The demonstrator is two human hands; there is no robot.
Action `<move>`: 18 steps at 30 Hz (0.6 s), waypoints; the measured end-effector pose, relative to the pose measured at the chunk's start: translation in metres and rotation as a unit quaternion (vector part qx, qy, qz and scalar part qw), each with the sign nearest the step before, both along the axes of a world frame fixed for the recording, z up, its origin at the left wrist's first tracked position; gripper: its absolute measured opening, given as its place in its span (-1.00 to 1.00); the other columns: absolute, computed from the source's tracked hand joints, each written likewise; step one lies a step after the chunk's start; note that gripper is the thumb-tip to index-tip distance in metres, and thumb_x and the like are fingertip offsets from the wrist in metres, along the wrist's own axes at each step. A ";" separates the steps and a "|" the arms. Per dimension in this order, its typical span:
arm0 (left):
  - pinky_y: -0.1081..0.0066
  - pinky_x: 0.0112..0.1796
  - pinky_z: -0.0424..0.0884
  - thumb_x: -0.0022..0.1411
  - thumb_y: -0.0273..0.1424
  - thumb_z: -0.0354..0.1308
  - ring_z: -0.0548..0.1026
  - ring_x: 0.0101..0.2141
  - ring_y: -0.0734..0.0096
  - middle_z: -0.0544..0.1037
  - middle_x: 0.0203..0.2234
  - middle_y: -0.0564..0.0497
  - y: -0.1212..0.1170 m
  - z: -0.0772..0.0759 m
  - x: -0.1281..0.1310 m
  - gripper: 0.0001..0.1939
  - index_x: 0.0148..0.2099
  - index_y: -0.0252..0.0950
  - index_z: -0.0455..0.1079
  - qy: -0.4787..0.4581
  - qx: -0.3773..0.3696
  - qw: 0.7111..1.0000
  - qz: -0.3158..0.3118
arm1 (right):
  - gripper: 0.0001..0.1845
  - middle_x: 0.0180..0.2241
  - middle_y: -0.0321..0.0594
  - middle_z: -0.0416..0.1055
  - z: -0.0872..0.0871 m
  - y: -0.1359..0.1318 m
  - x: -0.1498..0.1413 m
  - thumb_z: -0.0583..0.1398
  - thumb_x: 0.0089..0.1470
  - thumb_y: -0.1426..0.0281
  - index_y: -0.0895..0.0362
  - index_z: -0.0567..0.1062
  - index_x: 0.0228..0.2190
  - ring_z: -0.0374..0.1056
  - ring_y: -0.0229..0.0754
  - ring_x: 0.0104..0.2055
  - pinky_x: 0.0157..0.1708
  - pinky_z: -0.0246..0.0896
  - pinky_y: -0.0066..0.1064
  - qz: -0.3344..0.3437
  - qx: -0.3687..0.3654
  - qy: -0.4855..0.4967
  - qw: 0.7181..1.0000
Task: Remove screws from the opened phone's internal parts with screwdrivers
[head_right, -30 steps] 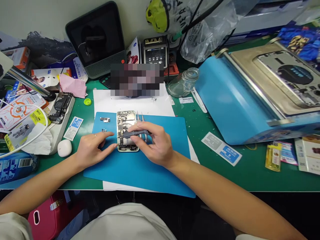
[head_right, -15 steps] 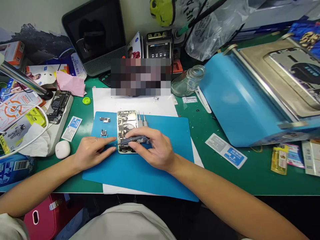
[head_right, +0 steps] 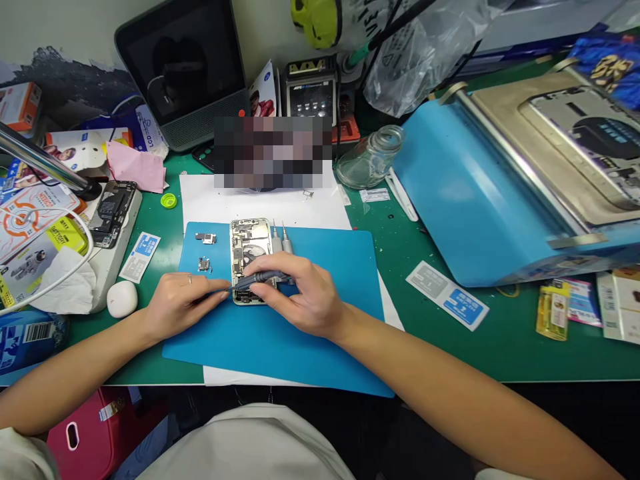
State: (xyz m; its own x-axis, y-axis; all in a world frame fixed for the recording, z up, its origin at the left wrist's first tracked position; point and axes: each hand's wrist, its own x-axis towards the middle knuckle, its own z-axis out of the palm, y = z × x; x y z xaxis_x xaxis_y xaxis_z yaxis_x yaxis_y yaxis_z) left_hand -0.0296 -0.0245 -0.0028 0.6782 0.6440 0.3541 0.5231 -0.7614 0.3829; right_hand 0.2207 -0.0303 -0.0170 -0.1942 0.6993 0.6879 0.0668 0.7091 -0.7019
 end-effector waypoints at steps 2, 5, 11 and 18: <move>0.53 -0.44 0.41 0.54 -0.29 0.07 0.58 -0.54 0.52 0.64 -0.50 0.10 0.000 0.000 0.000 -0.73 -0.05 -0.25 0.58 -0.001 -0.003 1.000 -0.002 | -0.53 -0.18 -0.20 0.66 0.000 0.000 0.000 0.33 0.18 0.51 -0.01 0.43 0.09 0.65 -0.10 -0.17 -0.16 0.65 -0.28 0.001 0.002 -0.005 1.000; 0.52 -0.45 0.39 0.54 -0.29 0.07 0.57 -0.54 0.53 0.65 -0.48 0.10 0.000 0.001 0.001 -0.74 -0.09 -0.26 0.57 -0.014 -0.006 1.000 -0.006 | -0.51 -0.17 -0.19 0.66 -0.001 -0.001 0.000 0.32 0.19 0.52 -0.01 0.42 0.11 0.65 -0.11 -0.16 -0.16 0.65 -0.28 0.001 0.000 -0.009 1.000; 0.52 -0.44 0.39 0.55 -0.26 0.07 0.55 -0.56 0.53 0.63 -0.51 0.12 0.000 0.002 0.001 -0.71 -0.13 -0.26 0.56 -0.013 -0.008 1.000 -0.003 | -0.50 -0.16 -0.19 0.67 -0.001 -0.002 0.000 0.33 0.17 0.54 -0.02 0.43 0.09 0.64 -0.11 -0.16 -0.18 0.65 -0.27 0.000 -0.013 0.000 1.000; 0.51 -0.46 0.35 0.54 -0.21 0.08 0.53 -0.56 0.54 0.62 -0.52 0.12 0.000 0.001 0.001 -0.69 -0.17 -0.26 0.55 -0.014 -0.015 1.000 0.006 | -0.54 -0.18 -0.21 0.67 0.000 -0.003 0.000 0.33 0.17 0.52 -0.03 0.45 0.07 0.65 -0.10 -0.17 -0.19 0.66 -0.26 -0.001 -0.021 0.000 1.000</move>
State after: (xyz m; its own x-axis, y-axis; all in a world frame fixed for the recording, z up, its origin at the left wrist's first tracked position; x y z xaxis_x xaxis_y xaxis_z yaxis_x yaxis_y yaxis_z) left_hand -0.0285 -0.0249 -0.0014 0.6604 0.6622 0.3541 0.5203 -0.7435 0.4200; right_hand 0.2209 -0.0331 -0.0171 -0.1929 0.7281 0.6578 0.0682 0.6787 -0.7312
